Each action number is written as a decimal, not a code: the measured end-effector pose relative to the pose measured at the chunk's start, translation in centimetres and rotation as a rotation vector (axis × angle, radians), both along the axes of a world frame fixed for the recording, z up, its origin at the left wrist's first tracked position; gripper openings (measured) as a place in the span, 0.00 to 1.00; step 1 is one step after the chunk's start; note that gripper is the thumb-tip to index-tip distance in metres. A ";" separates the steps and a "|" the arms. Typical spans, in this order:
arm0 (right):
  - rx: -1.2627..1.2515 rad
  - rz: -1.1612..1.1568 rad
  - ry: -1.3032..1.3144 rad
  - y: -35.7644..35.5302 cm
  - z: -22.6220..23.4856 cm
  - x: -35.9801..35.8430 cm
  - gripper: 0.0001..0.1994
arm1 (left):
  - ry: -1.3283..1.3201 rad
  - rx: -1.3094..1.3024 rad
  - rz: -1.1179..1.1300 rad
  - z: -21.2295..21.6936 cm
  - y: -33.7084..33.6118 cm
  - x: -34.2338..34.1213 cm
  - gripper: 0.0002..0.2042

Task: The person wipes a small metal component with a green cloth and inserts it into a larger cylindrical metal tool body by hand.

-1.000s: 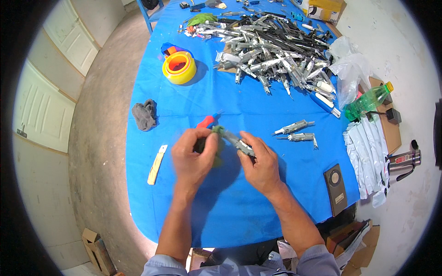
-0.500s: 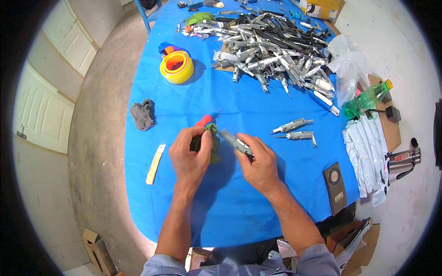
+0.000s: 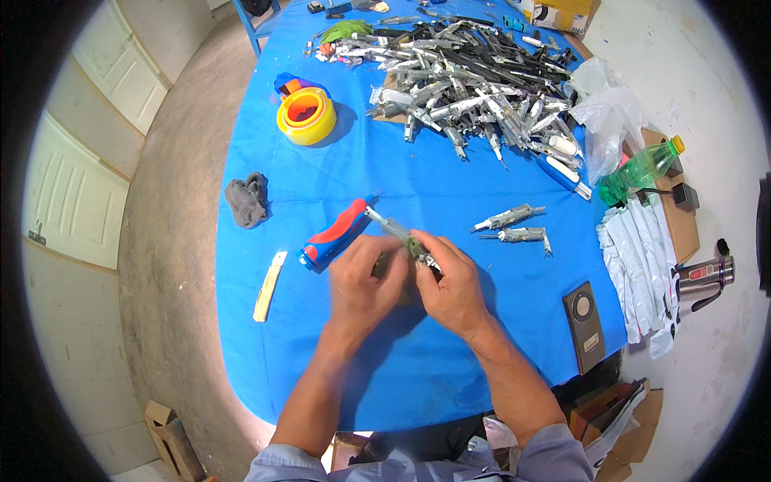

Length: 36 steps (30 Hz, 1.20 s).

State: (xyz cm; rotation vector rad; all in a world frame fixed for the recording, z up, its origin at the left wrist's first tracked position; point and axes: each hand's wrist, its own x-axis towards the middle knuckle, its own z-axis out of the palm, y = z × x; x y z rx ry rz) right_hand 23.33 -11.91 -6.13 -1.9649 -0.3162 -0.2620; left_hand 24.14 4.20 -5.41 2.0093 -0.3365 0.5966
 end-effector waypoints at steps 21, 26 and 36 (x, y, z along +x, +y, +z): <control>0.000 0.049 0.008 -0.3 -0.7 0.0 0.22 | 0.010 0.064 -0.073 0.1 -0.9 -0.6 0.08; 0.009 0.057 0.030 -0.3 -0.2 0.0 0.21 | 0.035 -0.013 -0.015 0.3 -0.5 -0.2 0.05; 0.106 0.040 0.130 0.1 0.0 -0.2 0.20 | 0.114 -0.128 0.106 -0.9 1.4 0.6 0.04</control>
